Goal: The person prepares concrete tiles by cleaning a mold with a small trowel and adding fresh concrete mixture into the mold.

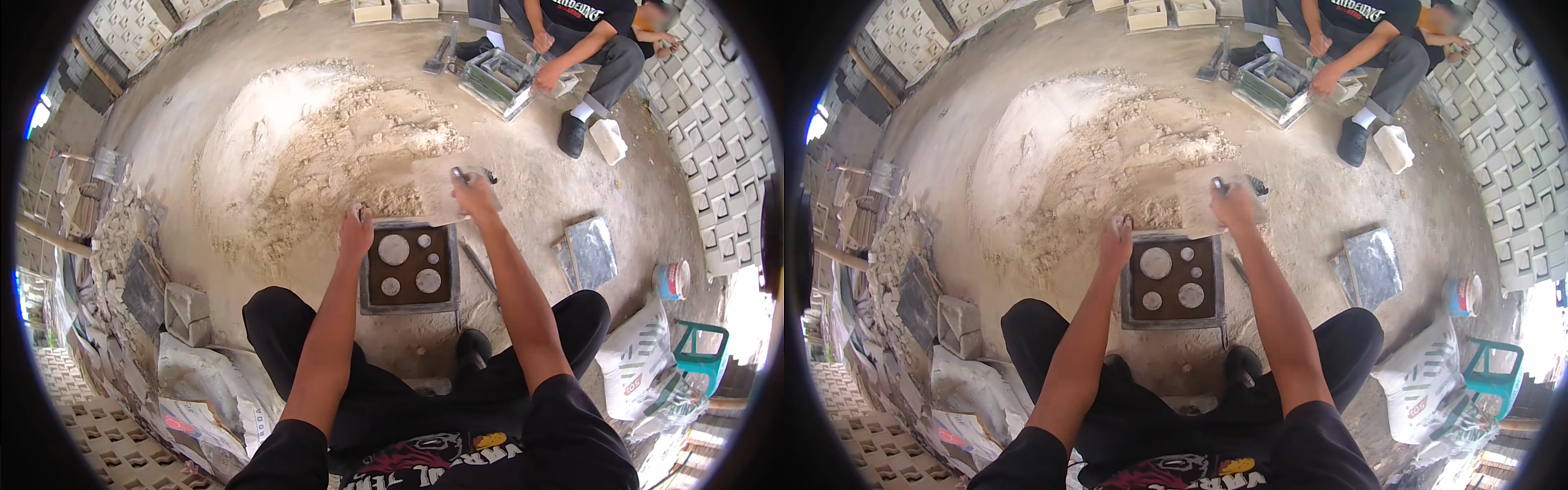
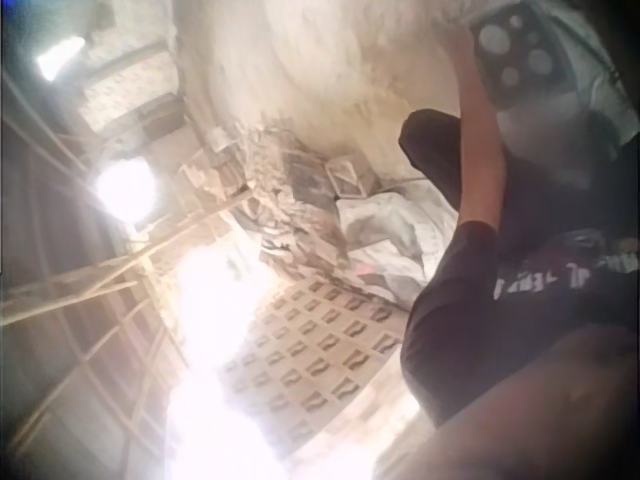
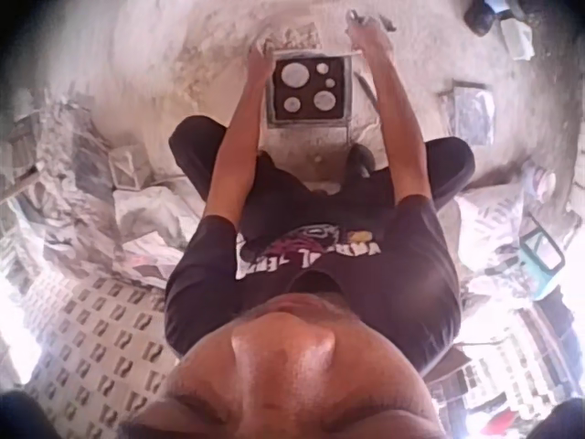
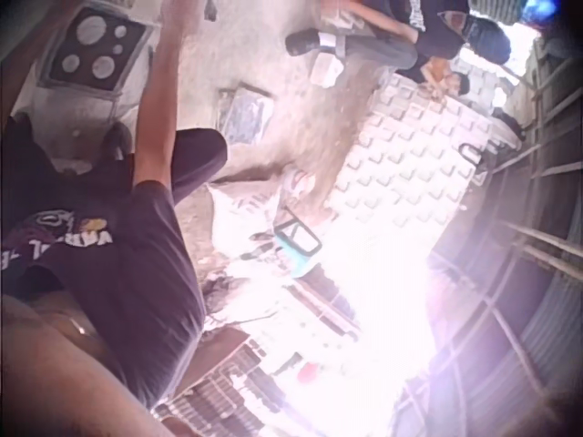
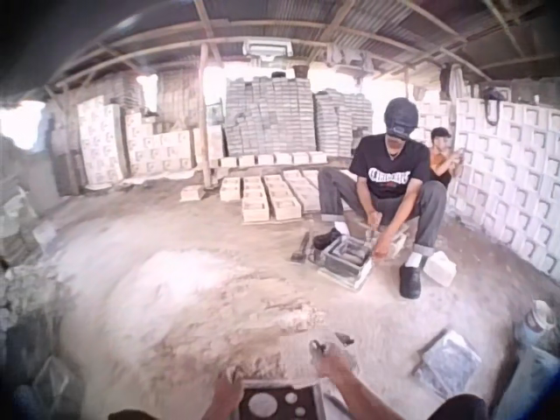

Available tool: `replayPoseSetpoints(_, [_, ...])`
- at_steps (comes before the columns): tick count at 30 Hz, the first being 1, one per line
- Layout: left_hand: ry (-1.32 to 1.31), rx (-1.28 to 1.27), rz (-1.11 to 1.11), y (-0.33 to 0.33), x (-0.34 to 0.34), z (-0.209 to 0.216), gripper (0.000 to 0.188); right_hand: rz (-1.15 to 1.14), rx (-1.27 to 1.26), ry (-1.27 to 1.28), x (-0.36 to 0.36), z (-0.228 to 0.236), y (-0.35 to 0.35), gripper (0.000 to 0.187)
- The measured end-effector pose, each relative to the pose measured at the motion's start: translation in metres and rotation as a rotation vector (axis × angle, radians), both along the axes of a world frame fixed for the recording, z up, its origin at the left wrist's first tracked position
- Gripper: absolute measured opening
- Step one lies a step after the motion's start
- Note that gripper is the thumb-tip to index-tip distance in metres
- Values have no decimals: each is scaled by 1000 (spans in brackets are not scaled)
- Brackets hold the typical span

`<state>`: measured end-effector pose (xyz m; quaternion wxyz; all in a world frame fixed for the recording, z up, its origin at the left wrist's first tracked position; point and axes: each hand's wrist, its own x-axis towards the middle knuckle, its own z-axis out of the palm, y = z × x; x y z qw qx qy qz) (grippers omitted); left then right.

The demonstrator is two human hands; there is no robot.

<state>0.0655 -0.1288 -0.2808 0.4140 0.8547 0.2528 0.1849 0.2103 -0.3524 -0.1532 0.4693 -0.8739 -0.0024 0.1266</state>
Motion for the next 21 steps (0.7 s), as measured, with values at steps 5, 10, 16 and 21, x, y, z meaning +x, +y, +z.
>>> replayPoseSetpoints(5, [81,-141,-48,-7,-7,-9,45,114,66,224,-13,-39,76,36])
replayPoseSetpoints(10, [63,10,-93,-29,-20,-13,54,174,15,303,6,-81,114,31])
replayPoseSetpoints(16, [52,19,-42,-35,-19,-17,53,-74,-140,190,5,-119,131,42])
replayPoseSetpoints(21, [74,-30,-32,-26,-24,-23,51,8,-218,208,2,-108,150,50])
